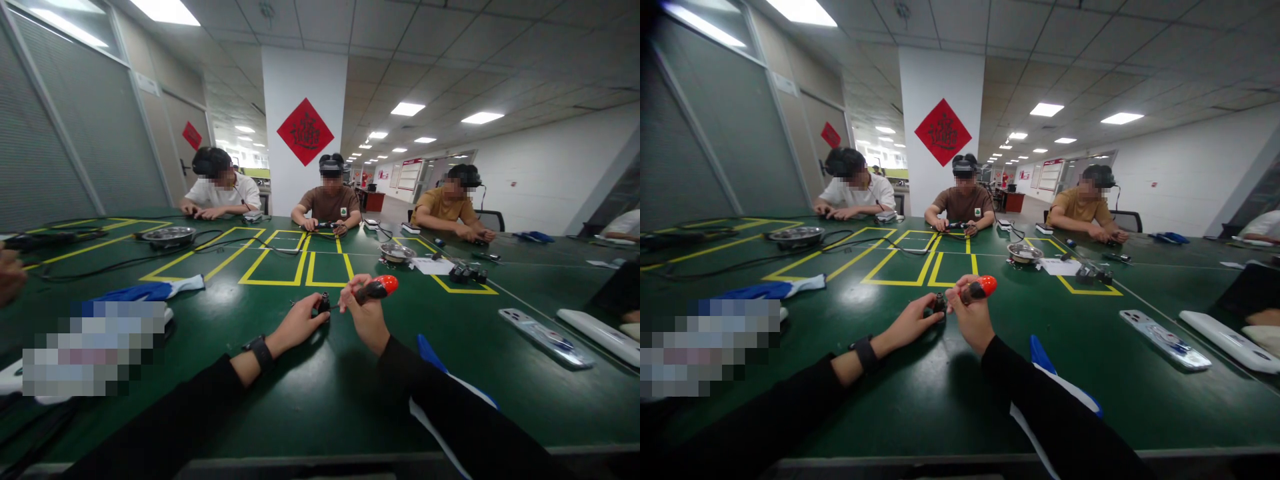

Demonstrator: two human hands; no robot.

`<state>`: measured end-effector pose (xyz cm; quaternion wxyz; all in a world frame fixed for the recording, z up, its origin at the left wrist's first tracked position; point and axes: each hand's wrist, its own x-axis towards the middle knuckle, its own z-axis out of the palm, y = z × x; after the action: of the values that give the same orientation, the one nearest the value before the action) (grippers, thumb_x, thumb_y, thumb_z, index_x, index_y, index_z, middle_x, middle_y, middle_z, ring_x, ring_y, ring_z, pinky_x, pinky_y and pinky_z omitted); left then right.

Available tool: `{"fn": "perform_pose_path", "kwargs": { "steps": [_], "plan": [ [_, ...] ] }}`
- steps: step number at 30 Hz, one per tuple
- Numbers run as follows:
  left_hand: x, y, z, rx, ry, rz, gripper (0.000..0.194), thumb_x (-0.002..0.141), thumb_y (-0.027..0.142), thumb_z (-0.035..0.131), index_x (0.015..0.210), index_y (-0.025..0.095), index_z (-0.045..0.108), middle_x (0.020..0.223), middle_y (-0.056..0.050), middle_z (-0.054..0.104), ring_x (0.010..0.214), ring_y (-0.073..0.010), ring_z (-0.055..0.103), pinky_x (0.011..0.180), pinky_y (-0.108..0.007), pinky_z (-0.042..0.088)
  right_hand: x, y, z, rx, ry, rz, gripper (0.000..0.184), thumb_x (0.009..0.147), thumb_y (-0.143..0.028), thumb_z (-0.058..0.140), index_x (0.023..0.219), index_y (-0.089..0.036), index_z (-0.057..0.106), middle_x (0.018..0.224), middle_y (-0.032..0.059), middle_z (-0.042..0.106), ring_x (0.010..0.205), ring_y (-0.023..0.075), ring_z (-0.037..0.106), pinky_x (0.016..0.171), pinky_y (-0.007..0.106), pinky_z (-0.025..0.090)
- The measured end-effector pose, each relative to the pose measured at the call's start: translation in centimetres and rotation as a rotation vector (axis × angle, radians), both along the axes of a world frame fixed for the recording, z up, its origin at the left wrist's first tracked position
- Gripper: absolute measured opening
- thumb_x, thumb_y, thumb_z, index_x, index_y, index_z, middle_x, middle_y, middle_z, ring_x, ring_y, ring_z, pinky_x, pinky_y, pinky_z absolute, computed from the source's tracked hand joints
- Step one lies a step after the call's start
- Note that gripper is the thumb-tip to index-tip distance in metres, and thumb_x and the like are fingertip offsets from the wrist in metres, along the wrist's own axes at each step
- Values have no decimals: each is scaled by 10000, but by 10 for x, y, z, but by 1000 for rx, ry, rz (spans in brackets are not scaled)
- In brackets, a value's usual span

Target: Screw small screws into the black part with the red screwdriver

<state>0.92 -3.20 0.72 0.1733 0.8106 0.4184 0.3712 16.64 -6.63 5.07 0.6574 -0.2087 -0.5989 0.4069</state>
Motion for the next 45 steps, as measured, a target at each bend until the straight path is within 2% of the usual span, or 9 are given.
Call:
{"fn": "perform_pose_path", "kwargs": {
  "steps": [5, 10, 13, 18, 23, 27, 36, 40, 45],
  "plan": [
    [0, 1, -1, -7, 4, 2, 157, 786, 300, 544, 871, 169, 537, 825, -19, 586, 758, -162, 522, 699, -272, 401, 3, 3, -6, 13, -49, -46, 261, 850, -249, 474, 1110, -247, 455, 877, -2, 522, 796, 131, 544, 798, 303, 458],
    [1, 1, -1, -6, 3, 6, 160, 783, 305, 548, 868, 170, 540, 819, -20, 587, 752, -165, 524, 687, -270, 402, 4, 3, -5, 117, -154, -224, 179, 799, -264, 564, 971, -215, 550, 1159, 53, 505, 1049, 183, 505, 960, 358, 382],
    [1, 1, 0, -6, -5, 6, 159, 783, 304, 548, 872, 173, 544, 824, -22, 592, 756, -167, 528, 693, -272, 404, 4, 5, -3, 100, -110, -172, 94, 800, -268, 572, 851, -208, 521, 1156, 51, 511, 943, 167, 565, 883, 355, 439],
    [1, -1, 2, -18, -9, 1, 156, 783, 297, 543, 882, 176, 548, 832, -25, 598, 764, -170, 534, 710, -277, 410, 7, 12, -6, 8, -63, -34, 101, 850, -308, 495, 900, -233, 450, 732, -36, 537, 606, 119, 553, 724, 323, 480],
    [0, -1, 3, -13, -12, -2, 161, 781, 306, 546, 874, 175, 552, 837, -26, 597, 768, -172, 531, 720, -282, 412, 10, 10, -10, 26, -79, -85, 279, 856, -293, 460, 1129, -240, 442, 940, 10, 552, 763, 138, 578, 843, 349, 451],
    [0, -1, 3, -19, -20, 0, 153, 770, 292, 557, 868, 174, 556, 830, -26, 598, 765, -172, 529, 724, -284, 412, 8, 6, -4, 81, -113, -249, 249, 801, -260, 563, 1044, -216, 531, 1141, 60, 530, 996, 178, 538, 916, 360, 417],
    [1, -1, 3, -14, -11, 2, 144, 774, 298, 554, 848, 175, 547, 805, -18, 590, 740, -164, 523, 696, -273, 407, 5, 8, -4, -2, -11, -47, 253, 840, -268, 510, 1084, -265, 447, 804, -39, 520, 611, 104, 557, 737, 320, 497],
    [0, 0, 1, -11, -10, 3, 144, 779, 299, 550, 854, 175, 549, 813, -19, 593, 747, -165, 526, 698, -272, 407, 8, 8, -5, -3, -43, -58, 350, 852, -261, 473, 1195, -268, 407, 1014, 10, 517, 767, 118, 575, 831, 329, 475],
    [0, 0, 1, -3, -5, 3, 150, 782, 302, 550, 864, 177, 545, 817, -19, 591, 745, -165, 526, 692, -270, 404, 7, 6, 1, 32, -87, -118, 200, 781, -243, 594, 951, -226, 490, 1034, 37, 563, 934, 161, 577, 873, 346, 458]
  ]
}}
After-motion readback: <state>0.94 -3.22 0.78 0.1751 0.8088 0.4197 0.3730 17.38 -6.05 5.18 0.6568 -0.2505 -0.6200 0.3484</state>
